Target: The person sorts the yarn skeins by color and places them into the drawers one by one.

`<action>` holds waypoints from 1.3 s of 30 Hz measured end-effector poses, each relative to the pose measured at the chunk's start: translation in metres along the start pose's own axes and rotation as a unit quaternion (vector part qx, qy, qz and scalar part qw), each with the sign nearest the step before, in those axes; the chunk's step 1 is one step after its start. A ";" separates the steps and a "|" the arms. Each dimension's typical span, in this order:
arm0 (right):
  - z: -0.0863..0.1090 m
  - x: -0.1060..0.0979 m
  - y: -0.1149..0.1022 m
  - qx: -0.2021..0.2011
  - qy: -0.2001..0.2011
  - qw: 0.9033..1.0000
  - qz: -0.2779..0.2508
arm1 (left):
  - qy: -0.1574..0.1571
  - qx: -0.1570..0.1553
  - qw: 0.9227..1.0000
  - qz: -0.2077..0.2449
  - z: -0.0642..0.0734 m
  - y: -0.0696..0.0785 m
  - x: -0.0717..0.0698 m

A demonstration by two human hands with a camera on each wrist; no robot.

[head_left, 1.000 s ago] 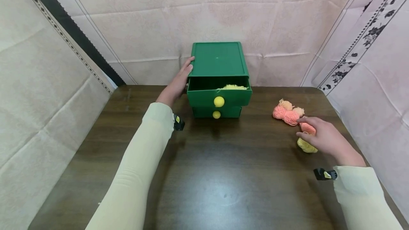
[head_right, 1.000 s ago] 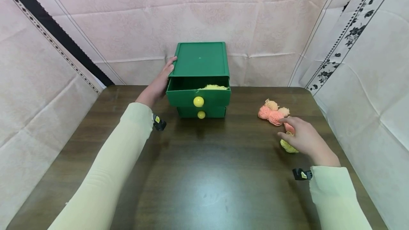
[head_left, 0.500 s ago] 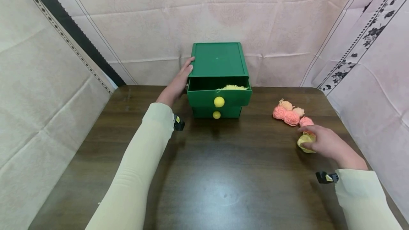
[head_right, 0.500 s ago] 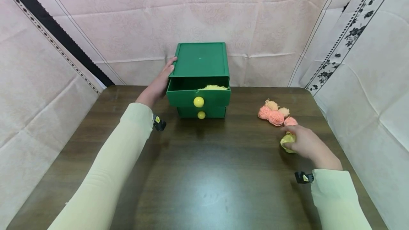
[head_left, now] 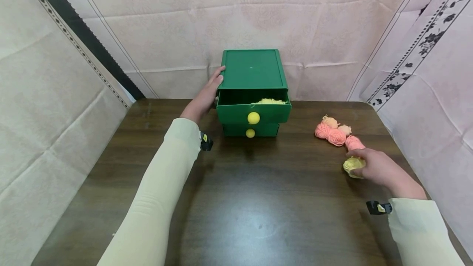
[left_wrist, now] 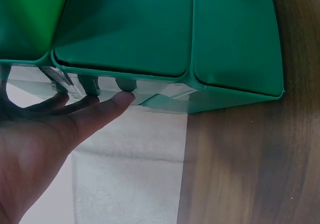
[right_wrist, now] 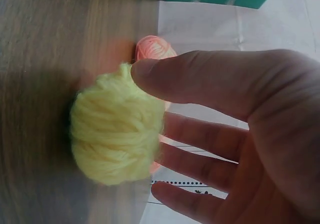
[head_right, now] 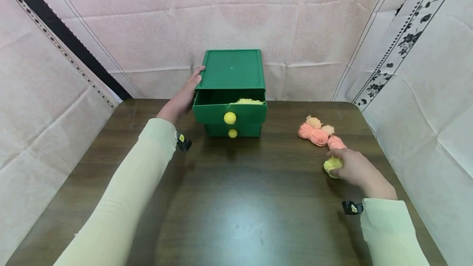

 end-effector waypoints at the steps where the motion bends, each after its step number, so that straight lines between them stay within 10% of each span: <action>1: 0.000 0.001 0.000 0.000 0.000 1.000 0.001 | 0.001 -0.003 1.000 -0.001 0.000 0.000 0.000; 20: -0.002 0.018 0.001 -0.010 -0.008 1.000 0.006 | 0.016 -0.023 0.999 0.020 -0.008 -0.007 -0.004; 39: -0.004 0.001 -0.037 -0.076 0.073 0.994 0.007 | 0.012 -0.025 1.000 0.005 0.002 0.006 0.001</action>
Point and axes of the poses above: each hand's wrist, its own z-axis away from the middle knuckle, its own x-axis out of the palm, y = z × x, the point moved 4 cm from there along -z, towards the middle knuckle
